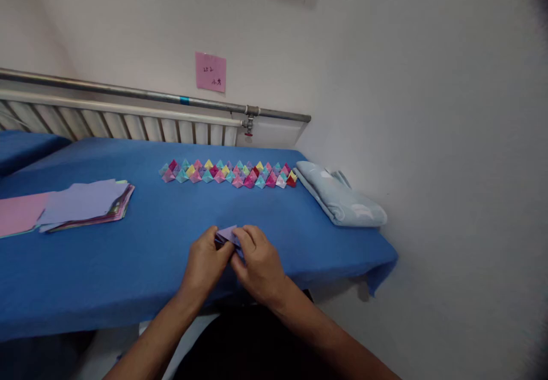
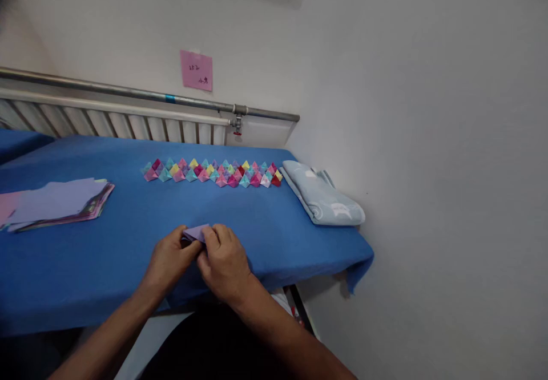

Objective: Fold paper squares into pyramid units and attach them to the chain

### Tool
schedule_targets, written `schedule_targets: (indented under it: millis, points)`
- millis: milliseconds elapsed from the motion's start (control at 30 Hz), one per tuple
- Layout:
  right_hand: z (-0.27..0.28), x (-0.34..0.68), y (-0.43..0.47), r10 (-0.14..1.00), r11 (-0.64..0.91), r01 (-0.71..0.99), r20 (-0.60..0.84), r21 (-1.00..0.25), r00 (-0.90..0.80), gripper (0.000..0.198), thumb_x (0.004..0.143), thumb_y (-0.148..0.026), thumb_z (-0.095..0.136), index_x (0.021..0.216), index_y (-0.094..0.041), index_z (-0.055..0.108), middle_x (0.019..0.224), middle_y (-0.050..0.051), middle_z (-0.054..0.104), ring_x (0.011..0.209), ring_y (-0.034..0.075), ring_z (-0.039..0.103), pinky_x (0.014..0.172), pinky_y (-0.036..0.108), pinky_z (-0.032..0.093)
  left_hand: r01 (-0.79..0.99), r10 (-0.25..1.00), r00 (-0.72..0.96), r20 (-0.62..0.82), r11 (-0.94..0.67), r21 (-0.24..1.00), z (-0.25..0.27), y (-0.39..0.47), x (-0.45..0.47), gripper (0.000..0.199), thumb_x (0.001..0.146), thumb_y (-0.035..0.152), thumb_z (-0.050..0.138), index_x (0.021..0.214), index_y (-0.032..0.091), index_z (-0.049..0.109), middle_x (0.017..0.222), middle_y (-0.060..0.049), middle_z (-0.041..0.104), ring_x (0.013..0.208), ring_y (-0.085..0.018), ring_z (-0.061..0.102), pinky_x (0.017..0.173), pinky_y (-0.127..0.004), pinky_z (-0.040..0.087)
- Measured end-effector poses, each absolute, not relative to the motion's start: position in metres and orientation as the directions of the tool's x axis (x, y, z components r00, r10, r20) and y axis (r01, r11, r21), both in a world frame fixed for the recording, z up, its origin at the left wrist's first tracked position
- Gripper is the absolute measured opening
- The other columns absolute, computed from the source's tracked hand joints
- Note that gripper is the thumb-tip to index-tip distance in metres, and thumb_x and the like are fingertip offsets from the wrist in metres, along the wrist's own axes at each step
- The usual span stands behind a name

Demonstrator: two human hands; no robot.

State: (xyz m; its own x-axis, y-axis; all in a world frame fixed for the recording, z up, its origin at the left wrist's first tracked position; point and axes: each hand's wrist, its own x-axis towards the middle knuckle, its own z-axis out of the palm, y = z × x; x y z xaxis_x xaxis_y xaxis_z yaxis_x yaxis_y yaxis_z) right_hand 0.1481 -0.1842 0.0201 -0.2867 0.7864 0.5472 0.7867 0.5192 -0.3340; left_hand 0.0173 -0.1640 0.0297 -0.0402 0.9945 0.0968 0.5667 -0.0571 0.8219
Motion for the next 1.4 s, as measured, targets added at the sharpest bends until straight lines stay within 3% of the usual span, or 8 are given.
schedule_targets:
  millis: [133, 467, 767, 1133, 1267, 1400]
  points:
    - [0.019, 0.149, -0.183, 0.788, 0.546, 0.770, 0.515, -0.331, -0.337, 0.037, 0.080, -0.011, 0.053, 0.117, -0.013, 0.057, 0.106, 0.013, 0.060, 0.096, 0.024, 0.057, 0.086, 0.038, 0.050, 0.602, 0.992, -0.047, 0.116, -0.064, 0.796, 0.031, -0.165, 0.021, 0.017, 0.076, 0.022, 0.056, 0.064, 0.020, 0.045, 0.053, 0.007, 0.047, 0.051, -0.011, 0.043, 0.053, -0.023, 0.028]
    - [0.010, 0.151, -0.173, 0.749, 0.577, 0.776, 0.542, -0.253, -0.381, 0.032, 0.086, -0.008, 0.046, 0.115, -0.012, 0.057, 0.101, 0.012, 0.062, 0.092, 0.022, 0.058, 0.083, 0.035, 0.051, 0.660, 0.986, -0.053, 0.156, -0.083, 0.747, 0.029, -0.166, 0.020, 0.013, 0.076, 0.017, 0.054, 0.068, 0.021, 0.045, 0.055, 0.007, 0.046, 0.050, -0.011, 0.040, 0.054, -0.023, 0.025]
    - [0.003, 0.148, -0.164, 0.790, 0.496, 0.847, 0.504, -0.190, -0.349, 0.016, 0.092, -0.013, 0.043, 0.085, -0.017, 0.057, 0.079, 0.006, 0.059, 0.071, 0.018, 0.054, 0.066, 0.027, 0.045, 0.682, 0.972, -0.110, 0.210, -0.080, 0.727, 0.019, -0.159, 0.022, 0.007, 0.078, 0.019, 0.055, 0.074, 0.021, 0.049, 0.063, 0.002, 0.055, 0.056, -0.014, 0.051, 0.054, -0.024, 0.029]
    - [-0.002, 0.147, -0.157, 0.794, 0.471, 0.868, 0.504, -0.159, -0.339, 0.015, 0.089, -0.012, 0.045, 0.079, -0.018, 0.054, 0.078, 0.005, 0.059, 0.073, 0.017, 0.055, 0.068, 0.025, 0.044, 0.703, 0.981, -0.117, 0.153, -0.027, 0.711, 0.010, -0.147, 0.024, 0.003, 0.081, 0.019, 0.056, 0.077, 0.018, 0.056, 0.067, -0.001, 0.062, 0.059, -0.014, 0.055, 0.055, -0.024, 0.031]
    - [-0.003, 0.149, -0.156, 0.798, 0.455, 0.867, 0.526, -0.206, -0.293, 0.011, 0.088, -0.014, 0.047, 0.093, -0.017, 0.057, 0.087, 0.008, 0.060, 0.079, 0.019, 0.057, 0.070, 0.028, 0.047, 0.729, 0.984, -0.101, 0.148, -0.028, 0.684, 0.011, -0.148, 0.024, 0.003, 0.080, 0.017, 0.055, 0.080, 0.019, 0.058, 0.071, -0.002, 0.065, 0.062, -0.015, 0.058, 0.056, -0.025, 0.031]
    - [-0.003, 0.150, -0.155, 0.764, 0.506, 0.833, 0.564, -0.225, -0.312, 0.030, 0.088, -0.014, 0.047, 0.117, -0.017, 0.053, 0.102, 0.010, 0.059, 0.093, 0.021, 0.057, 0.080, 0.031, 0.049, 0.745, 0.987, -0.081, 0.142, -0.034, 0.666, 0.012, -0.150, 0.024, 0.006, 0.082, 0.017, 0.055, 0.085, 0.019, 0.059, 0.072, -0.003, 0.066, 0.063, -0.017, 0.060, 0.058, -0.025, 0.032]
